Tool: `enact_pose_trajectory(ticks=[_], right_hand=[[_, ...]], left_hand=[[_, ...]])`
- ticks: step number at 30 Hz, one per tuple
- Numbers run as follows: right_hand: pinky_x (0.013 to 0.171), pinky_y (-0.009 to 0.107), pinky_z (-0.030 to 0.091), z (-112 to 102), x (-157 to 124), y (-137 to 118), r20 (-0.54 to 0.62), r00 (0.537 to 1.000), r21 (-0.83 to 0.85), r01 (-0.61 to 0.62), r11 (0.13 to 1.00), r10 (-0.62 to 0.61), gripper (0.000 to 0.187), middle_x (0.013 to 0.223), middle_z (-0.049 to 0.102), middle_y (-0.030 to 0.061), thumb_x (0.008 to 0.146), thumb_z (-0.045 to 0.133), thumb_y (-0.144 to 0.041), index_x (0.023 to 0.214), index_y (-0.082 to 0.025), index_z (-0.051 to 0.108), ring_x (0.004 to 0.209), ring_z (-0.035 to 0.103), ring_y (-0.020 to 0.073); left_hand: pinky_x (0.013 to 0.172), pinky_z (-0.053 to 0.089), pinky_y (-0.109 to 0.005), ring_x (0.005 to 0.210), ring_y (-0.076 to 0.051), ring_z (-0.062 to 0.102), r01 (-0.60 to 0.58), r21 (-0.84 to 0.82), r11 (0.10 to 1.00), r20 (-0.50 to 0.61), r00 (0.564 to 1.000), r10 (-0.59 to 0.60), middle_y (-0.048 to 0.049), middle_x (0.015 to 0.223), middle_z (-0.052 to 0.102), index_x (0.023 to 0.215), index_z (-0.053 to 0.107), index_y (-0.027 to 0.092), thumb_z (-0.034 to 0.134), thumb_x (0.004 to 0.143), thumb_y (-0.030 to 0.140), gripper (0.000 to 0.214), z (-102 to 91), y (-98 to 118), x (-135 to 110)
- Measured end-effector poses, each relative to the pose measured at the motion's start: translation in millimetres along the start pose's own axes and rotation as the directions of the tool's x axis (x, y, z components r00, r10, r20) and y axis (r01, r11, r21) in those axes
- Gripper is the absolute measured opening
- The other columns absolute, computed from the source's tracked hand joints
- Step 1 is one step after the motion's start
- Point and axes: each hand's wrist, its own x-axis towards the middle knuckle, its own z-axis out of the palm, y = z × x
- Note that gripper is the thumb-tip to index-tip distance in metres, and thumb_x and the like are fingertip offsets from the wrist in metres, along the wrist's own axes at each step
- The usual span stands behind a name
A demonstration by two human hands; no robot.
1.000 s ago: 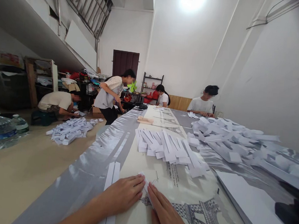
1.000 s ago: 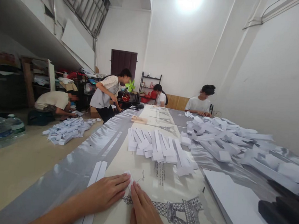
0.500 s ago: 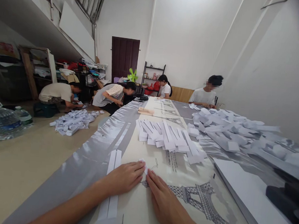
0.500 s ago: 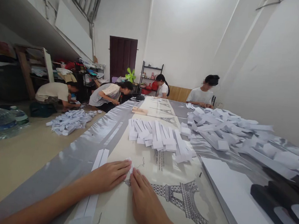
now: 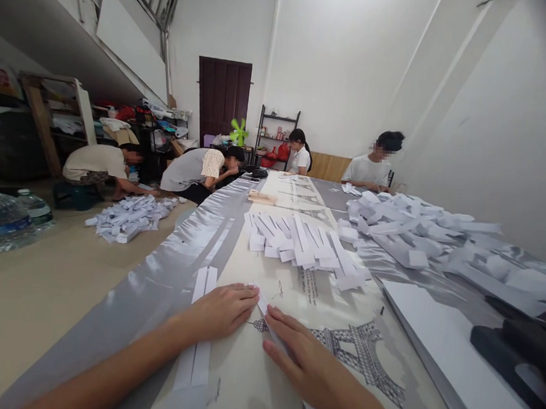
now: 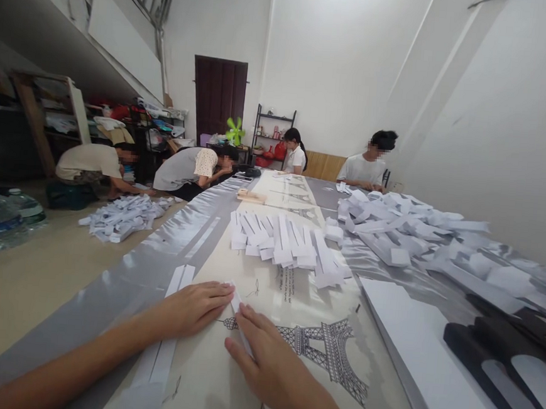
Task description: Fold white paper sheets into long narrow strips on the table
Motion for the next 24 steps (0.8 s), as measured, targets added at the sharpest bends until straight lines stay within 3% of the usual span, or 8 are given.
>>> enact_pose_trajectory(ticks=[4, 7, 11, 18, 24], right_hand=[[0.121, 0.046, 0.033, -7, 4, 5, -0.034, 0.999, 0.073, 0.044, 0.996, -0.042, 0.048, 0.153, 0.05, 0.0025, 0.108, 0.033, -0.045, 0.144, -0.024, 0.056, 0.144, 0.042, 0.0238], [0.119, 0.046, 0.037, -6, 7, 15, -0.082, 0.987, 0.03, 0.139, 0.99, -0.136, 0.041, 0.149, 0.055, 0.0028, 0.107, 0.038, -0.032, 0.142, -0.025, 0.058, 0.141, 0.047, 0.0231], [0.116, 0.042, 0.042, -2, 9, 27, -0.09, 0.976, -0.053, 0.192, 0.98, -0.196, 0.04, 0.152, 0.051, 0.0033, 0.101, 0.045, -0.021, 0.137, -0.027, 0.063, 0.143, 0.045, 0.0234], [0.121, 0.046, 0.034, 1, 12, 34, -0.047, 0.96, -0.202, 0.262, 0.944, -0.277, 0.055, 0.158, 0.041, 0.0106, 0.099, 0.051, -0.024, 0.152, -0.014, 0.043, 0.147, 0.037, 0.0257], [0.121, 0.047, 0.036, -1, 12, 32, -0.035, 0.935, -0.263, 0.333, 0.905, -0.354, 0.054, 0.158, 0.041, 0.0083, 0.099, 0.049, -0.019, 0.153, -0.017, 0.042, 0.147, 0.037, 0.0252]], left_hand=[[0.112, 0.046, -0.039, 0.128, -0.022, 0.06, 0.002, -0.003, 1.0, -0.006, 1.0, -0.002, -0.0108, 0.137, 0.064, 0.126, 0.063, 0.014, 0.039, 0.105, 0.019, 0.033, 1.9, 0, 0], [0.11, 0.048, -0.039, 0.128, -0.022, 0.06, 0.008, -0.013, 1.0, -0.034, 0.999, -0.008, -0.0099, 0.135, 0.066, 0.124, 0.064, 0.015, 0.039, 0.105, 0.02, 0.032, 3.6, 1, 0], [0.11, 0.048, -0.039, 0.127, -0.023, 0.06, 0.027, -0.015, 1.0, -0.041, 0.999, -0.027, -0.0097, 0.132, 0.067, 0.123, 0.064, 0.015, 0.038, 0.105, 0.021, 0.032, 3.6, 4, 0], [0.11, 0.046, -0.042, 0.125, -0.023, 0.06, 0.018, -0.018, 1.0, -0.032, 0.999, -0.019, -0.0094, 0.13, 0.066, 0.131, 0.058, 0.018, 0.037, 0.107, 0.022, 0.033, -1.2, 7, 0], [0.108, 0.045, -0.043, 0.121, -0.024, 0.06, -0.021, 0.042, 0.999, -0.016, 1.0, 0.022, -0.0105, 0.128, 0.064, 0.134, 0.056, 0.019, 0.038, 0.107, 0.023, 0.033, -1.8, 6, 0]])
